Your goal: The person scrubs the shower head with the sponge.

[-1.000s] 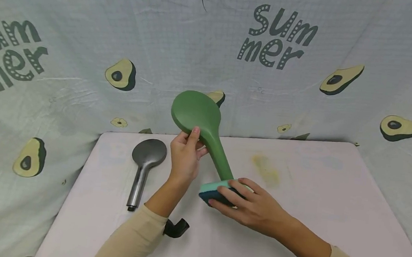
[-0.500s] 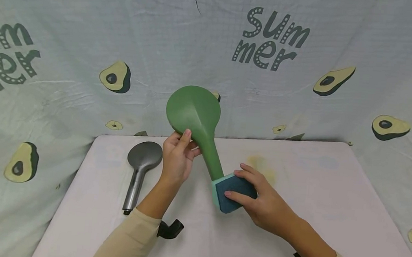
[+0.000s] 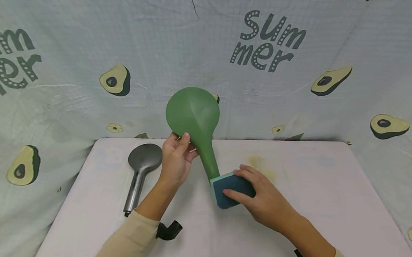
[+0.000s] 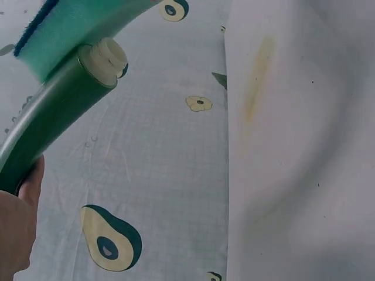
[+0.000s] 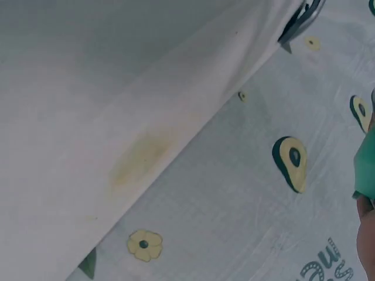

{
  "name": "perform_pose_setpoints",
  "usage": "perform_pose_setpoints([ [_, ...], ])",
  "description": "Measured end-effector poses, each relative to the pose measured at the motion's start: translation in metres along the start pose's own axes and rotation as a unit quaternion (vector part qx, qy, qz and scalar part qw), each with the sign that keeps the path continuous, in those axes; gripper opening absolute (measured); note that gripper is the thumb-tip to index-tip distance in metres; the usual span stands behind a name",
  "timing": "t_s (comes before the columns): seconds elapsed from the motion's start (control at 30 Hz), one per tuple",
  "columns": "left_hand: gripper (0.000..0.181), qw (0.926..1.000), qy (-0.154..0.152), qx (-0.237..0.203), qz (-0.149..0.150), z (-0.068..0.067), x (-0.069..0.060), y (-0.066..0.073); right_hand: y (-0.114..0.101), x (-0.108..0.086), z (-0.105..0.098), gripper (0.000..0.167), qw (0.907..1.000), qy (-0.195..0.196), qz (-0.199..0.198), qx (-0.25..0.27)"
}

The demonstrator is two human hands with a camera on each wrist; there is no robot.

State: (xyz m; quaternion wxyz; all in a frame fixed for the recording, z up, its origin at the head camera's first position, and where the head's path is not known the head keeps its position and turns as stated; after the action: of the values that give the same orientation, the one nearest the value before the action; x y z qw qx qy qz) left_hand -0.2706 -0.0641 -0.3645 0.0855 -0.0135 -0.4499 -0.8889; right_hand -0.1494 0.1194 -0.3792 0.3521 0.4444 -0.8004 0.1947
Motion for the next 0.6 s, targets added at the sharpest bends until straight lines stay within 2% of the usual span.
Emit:
perform_pose_setpoints([
  [0.1,0.032,0.9998,-0.004,0.018,-0.009,-0.004,0.002,0.0,0.017,-0.007,-0.008,0.042,0.9992,-0.015,0.036,0.0],
  [0.2,0.031,0.9986,-0.002,0.038,-0.036,-0.007,0.004,-0.008,0.029,-0.015,-0.018,0.043,0.9986,-0.008,0.053,0.002],
  [0.43,0.036,0.9911,0.031,0.075,-0.105,-0.022,0.009,-0.04,0.057,-0.034,-0.034,0.049,0.9941,-0.011,0.107,-0.017],
  [0.6,0.039,0.981,0.042,0.112,-0.153,-0.028,0.008,-0.068,0.074,-0.046,-0.044,0.051,0.9896,0.0,0.143,-0.012],
])
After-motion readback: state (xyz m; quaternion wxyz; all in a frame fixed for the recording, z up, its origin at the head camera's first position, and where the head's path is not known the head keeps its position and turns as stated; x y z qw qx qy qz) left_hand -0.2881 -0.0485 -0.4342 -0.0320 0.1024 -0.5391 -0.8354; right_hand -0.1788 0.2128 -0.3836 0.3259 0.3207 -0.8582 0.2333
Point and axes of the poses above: each hand's wrist, its own x-axis towards the middle knuckle, its own z-axis out of the palm, y = z × x, the point moved 10 cm from there along x, towards the middle knuckle, and after that the axes turned 13 degrees about y, right-handed, at the moved point
